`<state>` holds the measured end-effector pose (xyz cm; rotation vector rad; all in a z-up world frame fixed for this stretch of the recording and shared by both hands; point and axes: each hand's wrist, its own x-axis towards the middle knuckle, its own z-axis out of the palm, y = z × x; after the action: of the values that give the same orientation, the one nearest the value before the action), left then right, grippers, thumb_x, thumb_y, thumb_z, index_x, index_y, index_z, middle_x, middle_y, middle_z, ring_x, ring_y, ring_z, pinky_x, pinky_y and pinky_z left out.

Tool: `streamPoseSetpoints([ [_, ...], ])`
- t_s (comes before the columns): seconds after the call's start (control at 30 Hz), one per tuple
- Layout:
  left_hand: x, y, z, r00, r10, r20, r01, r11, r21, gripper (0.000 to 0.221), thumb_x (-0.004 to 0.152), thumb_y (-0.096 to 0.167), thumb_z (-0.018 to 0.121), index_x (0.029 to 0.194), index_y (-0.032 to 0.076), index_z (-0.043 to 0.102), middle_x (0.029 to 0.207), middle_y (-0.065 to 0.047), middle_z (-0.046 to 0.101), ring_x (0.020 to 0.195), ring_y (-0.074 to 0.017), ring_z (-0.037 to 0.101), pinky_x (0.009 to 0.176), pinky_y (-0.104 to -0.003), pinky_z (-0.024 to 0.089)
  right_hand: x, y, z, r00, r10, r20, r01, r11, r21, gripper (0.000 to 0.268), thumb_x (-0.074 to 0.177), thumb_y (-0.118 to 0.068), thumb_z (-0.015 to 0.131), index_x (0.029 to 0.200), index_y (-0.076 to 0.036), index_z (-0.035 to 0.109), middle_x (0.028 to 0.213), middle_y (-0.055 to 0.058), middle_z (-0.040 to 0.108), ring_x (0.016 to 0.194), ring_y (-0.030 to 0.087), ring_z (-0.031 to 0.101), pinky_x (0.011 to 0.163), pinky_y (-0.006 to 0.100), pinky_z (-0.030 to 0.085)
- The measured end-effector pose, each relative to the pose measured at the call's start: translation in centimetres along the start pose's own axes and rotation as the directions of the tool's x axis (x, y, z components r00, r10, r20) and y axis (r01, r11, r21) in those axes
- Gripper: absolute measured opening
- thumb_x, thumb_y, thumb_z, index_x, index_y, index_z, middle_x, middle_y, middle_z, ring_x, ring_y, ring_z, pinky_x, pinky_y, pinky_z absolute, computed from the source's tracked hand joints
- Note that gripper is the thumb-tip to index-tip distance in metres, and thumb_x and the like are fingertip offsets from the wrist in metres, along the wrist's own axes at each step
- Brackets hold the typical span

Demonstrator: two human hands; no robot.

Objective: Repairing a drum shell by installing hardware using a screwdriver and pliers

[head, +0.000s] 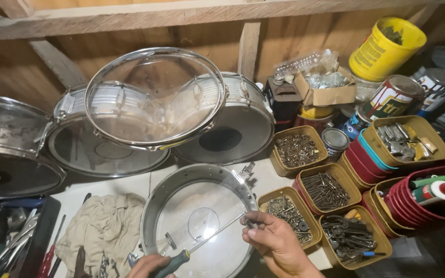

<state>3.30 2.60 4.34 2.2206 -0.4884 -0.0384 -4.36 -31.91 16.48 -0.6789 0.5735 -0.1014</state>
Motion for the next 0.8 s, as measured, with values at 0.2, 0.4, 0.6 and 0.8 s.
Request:
streamPoseSetpoints([
  [0.2,-0.1,-1.6,2.4,0.777,-0.606,0.170,0.629,0.761,-0.159,0.059,0.066,0.046,0.081,0.125,0.041,0.079,0.111,0.005,0.090,0.107,-0.0080,0.082,0.097,-0.020,0.058,-1.9,-1.1,3.2,0.963,-0.173,-0.205,-0.017,0.722,-0.692,0.046,0.072,-0.003,0.087,0.117,-0.003,0.080,0.108,0.018,0.089,0.091,0.025,0.087,0.092,0.041,0.070],
  [0.4,-0.5,-3.8,4.4,0.651,-0.527,0.546,0.758,0.408,-0.509,0.066,0.081,0.033,0.069,0.139,0.000,0.069,0.110,-0.021,0.081,0.098,-0.0313,0.078,0.090,-0.035,0.054,-1.1,1.1,0.7,0.890,-0.456,0.032,0.319,0.569,-0.758,0.035,0.068,-0.011,0.091,0.102,-0.004,0.087,0.100,0.012,0.090,0.078,0.016,0.082,0.067,0.025,0.068],
  [0.6,-0.2,1.0,2.3,0.639,-0.478,0.603,0.753,0.229,-0.617,0.055,0.087,0.021,0.063,0.134,-0.007,0.069,0.104,-0.029,0.073,0.086,-0.0400,0.071,0.078,-0.040,0.049,-1.0,1.5,0.6,0.684,-0.645,0.342,0.605,0.239,-0.760,0.026,0.072,-0.016,0.087,0.097,-0.006,0.085,0.096,0.011,0.086,0.088,0.018,0.083,0.085,0.029,0.068],
  [0.8,-0.7,2.6,2.9,0.716,-0.490,0.497,0.640,0.176,-0.748,0.044,0.082,0.012,0.064,0.113,-0.018,0.073,0.081,-0.043,0.073,0.062,-0.0452,0.068,0.064,-0.041,0.049,-0.9,1.5,0.8,0.522,-0.662,0.538,0.746,0.047,-0.665,0.023,0.075,-0.011,0.083,0.095,-0.001,0.079,0.091,0.014,0.083,0.079,0.018,0.082,0.069,0.023,0.072],
])
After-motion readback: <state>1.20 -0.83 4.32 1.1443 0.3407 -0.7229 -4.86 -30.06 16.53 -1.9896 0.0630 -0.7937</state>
